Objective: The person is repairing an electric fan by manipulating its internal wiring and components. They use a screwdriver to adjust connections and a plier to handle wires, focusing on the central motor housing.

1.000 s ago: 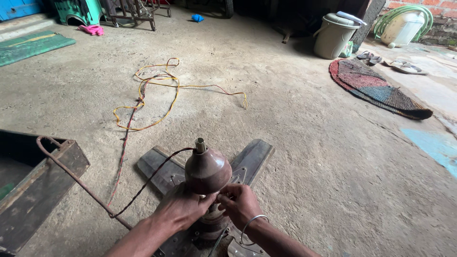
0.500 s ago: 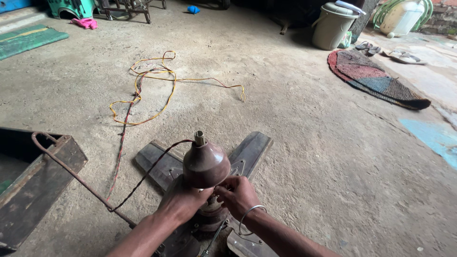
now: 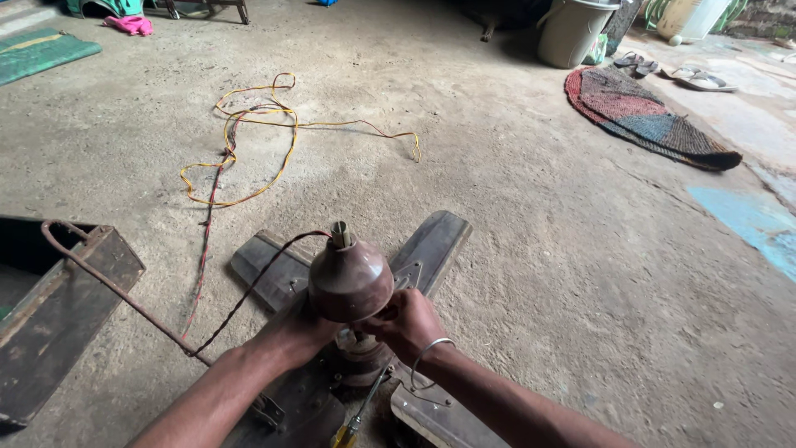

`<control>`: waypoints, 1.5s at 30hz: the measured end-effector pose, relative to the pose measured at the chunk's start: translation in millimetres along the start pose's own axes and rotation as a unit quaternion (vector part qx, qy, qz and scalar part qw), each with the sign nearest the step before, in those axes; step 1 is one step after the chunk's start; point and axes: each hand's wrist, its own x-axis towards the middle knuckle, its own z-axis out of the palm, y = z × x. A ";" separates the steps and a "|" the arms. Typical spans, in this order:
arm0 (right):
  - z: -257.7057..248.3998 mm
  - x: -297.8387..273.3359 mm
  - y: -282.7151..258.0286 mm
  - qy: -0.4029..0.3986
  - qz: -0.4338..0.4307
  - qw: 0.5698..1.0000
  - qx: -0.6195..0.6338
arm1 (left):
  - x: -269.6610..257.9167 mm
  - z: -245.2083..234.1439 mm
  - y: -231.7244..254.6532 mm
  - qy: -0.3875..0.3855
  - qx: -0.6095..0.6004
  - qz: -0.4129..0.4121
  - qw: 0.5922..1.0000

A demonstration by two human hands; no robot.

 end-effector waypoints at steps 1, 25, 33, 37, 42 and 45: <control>1.3 0.2 0.2 0.005 -0.001 1.000 -0.016 | -0.7 -1.9 2.2 -0.001 0.002 0.006 1.000; 0.1 15.9 26.1 -0.050 -0.124 0.991 -0.024 | 9.9 5.2 -18.4 -0.020 0.070 0.027 0.997; 1.3 21.0 32.5 -0.068 -0.117 0.990 -0.026 | 5.9 13.2 -23.1 0.039 0.098 0.031 0.994; 2.1 22.2 33.2 -0.089 -0.077 0.993 -0.016 | 2.2 12.0 -12.3 0.000 0.076 -0.017 0.997; 3.4 21.7 31.5 -0.085 -0.054 0.995 0.007 | 0.6 9.5 -5.9 0.028 0.099 0.062 0.993; 3.5 20.6 31.9 -0.078 -0.045 0.996 0.012 | 0.5 11.1 -5.6 0.013 0.115 -0.003 0.993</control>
